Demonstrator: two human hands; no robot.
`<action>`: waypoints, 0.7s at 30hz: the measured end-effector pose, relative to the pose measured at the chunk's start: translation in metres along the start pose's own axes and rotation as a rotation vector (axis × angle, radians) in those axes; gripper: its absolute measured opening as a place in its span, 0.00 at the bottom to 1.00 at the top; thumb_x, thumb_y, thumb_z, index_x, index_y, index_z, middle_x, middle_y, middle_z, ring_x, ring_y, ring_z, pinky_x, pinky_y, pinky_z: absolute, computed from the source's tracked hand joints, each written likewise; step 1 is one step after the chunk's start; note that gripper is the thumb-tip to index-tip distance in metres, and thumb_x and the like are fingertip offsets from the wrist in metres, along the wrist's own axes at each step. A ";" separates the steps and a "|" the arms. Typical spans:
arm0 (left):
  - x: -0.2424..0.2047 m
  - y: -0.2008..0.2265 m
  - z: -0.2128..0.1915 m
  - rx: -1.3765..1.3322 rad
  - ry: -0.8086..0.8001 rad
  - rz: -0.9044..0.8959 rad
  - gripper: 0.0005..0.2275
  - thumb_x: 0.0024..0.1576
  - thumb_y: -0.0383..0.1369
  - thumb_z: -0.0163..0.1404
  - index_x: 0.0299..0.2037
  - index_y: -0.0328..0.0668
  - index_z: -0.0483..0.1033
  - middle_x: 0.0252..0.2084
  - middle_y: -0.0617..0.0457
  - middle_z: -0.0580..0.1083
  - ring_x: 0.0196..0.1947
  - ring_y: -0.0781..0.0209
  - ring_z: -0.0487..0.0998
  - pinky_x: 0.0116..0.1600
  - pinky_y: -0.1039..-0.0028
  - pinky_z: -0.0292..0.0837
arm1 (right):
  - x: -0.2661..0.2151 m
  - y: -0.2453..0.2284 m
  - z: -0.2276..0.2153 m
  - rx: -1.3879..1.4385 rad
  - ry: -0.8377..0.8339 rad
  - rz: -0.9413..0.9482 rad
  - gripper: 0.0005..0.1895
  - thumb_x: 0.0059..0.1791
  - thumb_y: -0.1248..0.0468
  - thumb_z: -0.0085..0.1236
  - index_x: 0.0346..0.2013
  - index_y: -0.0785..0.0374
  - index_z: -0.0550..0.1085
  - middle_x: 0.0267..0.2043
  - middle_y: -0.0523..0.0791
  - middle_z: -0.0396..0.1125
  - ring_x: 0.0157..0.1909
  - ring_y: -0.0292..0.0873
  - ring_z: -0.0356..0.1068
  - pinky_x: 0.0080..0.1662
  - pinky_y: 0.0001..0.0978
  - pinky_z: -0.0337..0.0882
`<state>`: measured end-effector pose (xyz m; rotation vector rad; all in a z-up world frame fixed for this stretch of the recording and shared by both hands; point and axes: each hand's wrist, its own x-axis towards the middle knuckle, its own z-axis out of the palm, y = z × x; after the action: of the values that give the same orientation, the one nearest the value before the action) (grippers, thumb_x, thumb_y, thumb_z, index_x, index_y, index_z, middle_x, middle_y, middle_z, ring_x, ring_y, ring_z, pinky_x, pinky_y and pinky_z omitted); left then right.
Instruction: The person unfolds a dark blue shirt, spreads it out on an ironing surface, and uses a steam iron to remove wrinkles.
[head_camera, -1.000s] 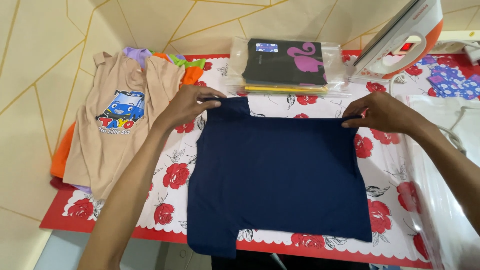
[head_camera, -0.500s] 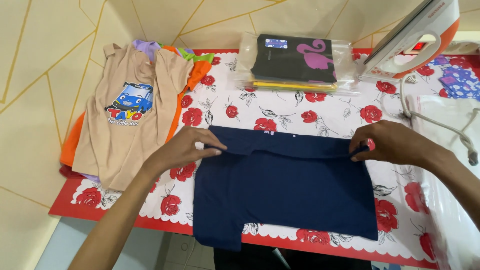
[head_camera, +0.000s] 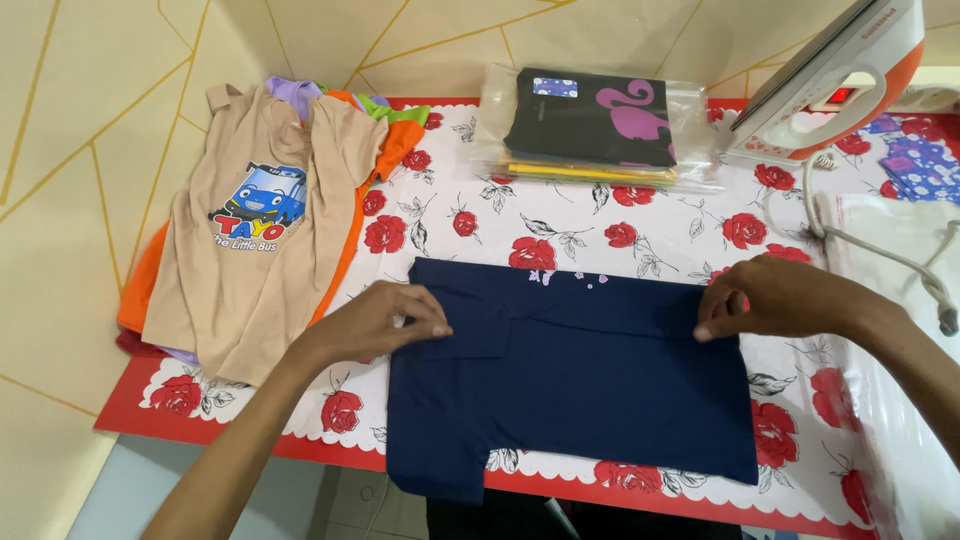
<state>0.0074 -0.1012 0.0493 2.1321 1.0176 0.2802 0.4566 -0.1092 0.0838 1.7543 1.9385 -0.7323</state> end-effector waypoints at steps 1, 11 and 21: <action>0.005 -0.005 -0.002 -0.001 -0.001 -0.001 0.11 0.57 0.42 0.54 0.41 0.53 0.87 0.43 0.59 0.81 0.36 0.68 0.78 0.39 0.79 0.69 | 0.007 0.004 0.002 0.000 -0.001 0.000 0.17 0.44 0.40 0.62 0.40 0.40 0.86 0.39 0.32 0.83 0.42 0.29 0.81 0.45 0.20 0.77; 0.053 -0.046 -0.022 0.131 0.166 -0.270 0.16 0.59 0.45 0.50 0.53 0.50 0.78 0.43 0.56 0.77 0.42 0.62 0.75 0.47 0.73 0.69 | 0.056 0.019 0.004 0.130 0.175 -0.038 0.17 0.48 0.49 0.61 0.47 0.49 0.80 0.45 0.38 0.80 0.46 0.38 0.79 0.47 0.30 0.76; 0.081 -0.057 -0.044 0.039 0.090 -0.282 0.09 0.60 0.41 0.53 0.40 0.47 0.81 0.38 0.59 0.78 0.39 0.65 0.73 0.48 0.73 0.66 | 0.078 0.041 -0.011 0.236 0.191 -0.101 0.12 0.47 0.53 0.63 0.37 0.55 0.83 0.40 0.40 0.81 0.46 0.38 0.79 0.50 0.31 0.74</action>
<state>0.0071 0.0060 0.0310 1.9925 1.3686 0.2214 0.4893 -0.0400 0.0389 1.9376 2.1548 -0.8884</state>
